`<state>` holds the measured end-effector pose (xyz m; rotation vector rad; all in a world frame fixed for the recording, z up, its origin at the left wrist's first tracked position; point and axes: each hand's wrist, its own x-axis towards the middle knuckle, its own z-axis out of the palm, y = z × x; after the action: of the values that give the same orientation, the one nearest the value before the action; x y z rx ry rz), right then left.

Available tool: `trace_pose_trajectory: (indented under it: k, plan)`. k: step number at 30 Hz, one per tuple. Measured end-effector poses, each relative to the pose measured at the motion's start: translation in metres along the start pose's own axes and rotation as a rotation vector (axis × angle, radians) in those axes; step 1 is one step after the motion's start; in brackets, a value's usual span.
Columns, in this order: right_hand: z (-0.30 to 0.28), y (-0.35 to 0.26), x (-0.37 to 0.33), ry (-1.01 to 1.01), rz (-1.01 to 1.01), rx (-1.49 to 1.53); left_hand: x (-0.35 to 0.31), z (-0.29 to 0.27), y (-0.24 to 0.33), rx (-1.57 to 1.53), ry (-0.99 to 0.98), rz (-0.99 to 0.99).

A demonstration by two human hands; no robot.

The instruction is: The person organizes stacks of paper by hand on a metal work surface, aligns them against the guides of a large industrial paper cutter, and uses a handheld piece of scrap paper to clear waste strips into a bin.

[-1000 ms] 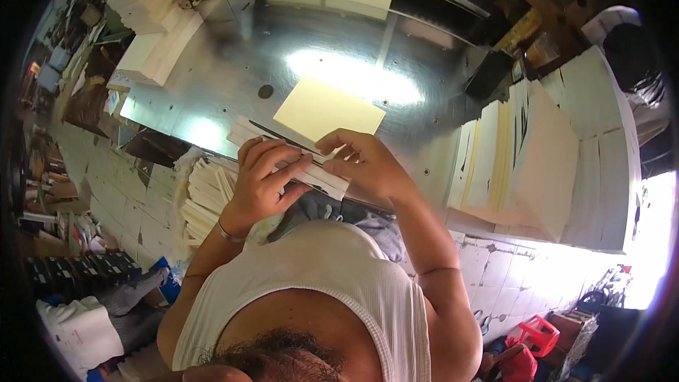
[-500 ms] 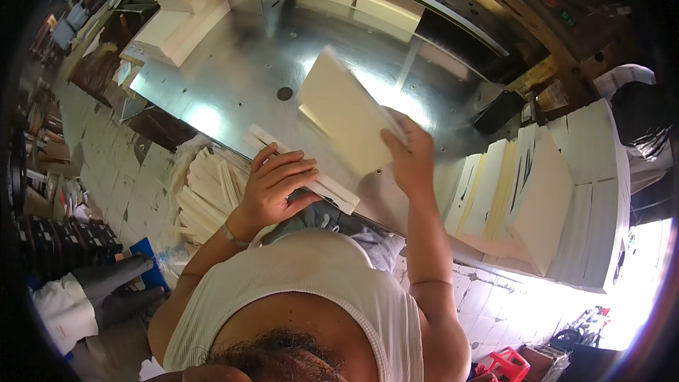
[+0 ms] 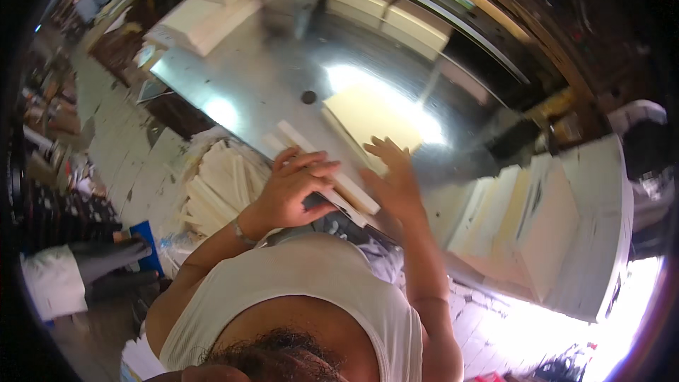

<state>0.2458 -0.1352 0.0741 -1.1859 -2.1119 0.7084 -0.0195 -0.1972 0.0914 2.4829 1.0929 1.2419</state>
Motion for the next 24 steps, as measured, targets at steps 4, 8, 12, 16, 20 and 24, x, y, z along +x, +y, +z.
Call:
trace_pose_trajectory:
  k: [4, 8, 12, 16, 20, 24]
  plan:
    - [-0.029, -0.049, 0.003, -0.212, 0.082, 0.409, 0.003, -0.002, 0.001, 0.002, -0.022, 0.009]
    - [-0.032, -0.072, 0.000, -0.147, 0.179, 0.296, 0.002, 0.000, 0.001, -0.022, -0.005, 0.003]
    - [-0.020, -0.043, 0.012, 0.072, 0.124, 0.087, 0.003, -0.001, 0.001, -0.034, 0.005, 0.007]
    - [-0.034, -0.003, 0.025, 0.255, 0.166, 0.376, 0.000, -0.002, 0.000, -0.040, -0.002, 0.005]
    - [-0.062, 0.007, 0.050, 0.375, 0.173, 0.640, 0.002, -0.003, -0.001, -0.051, -0.036, 0.009]
    - [-0.067, 0.063, 0.053, 0.394, 0.261, 0.266, 0.008, -0.003, -0.004, -0.019, -0.071, 0.048]
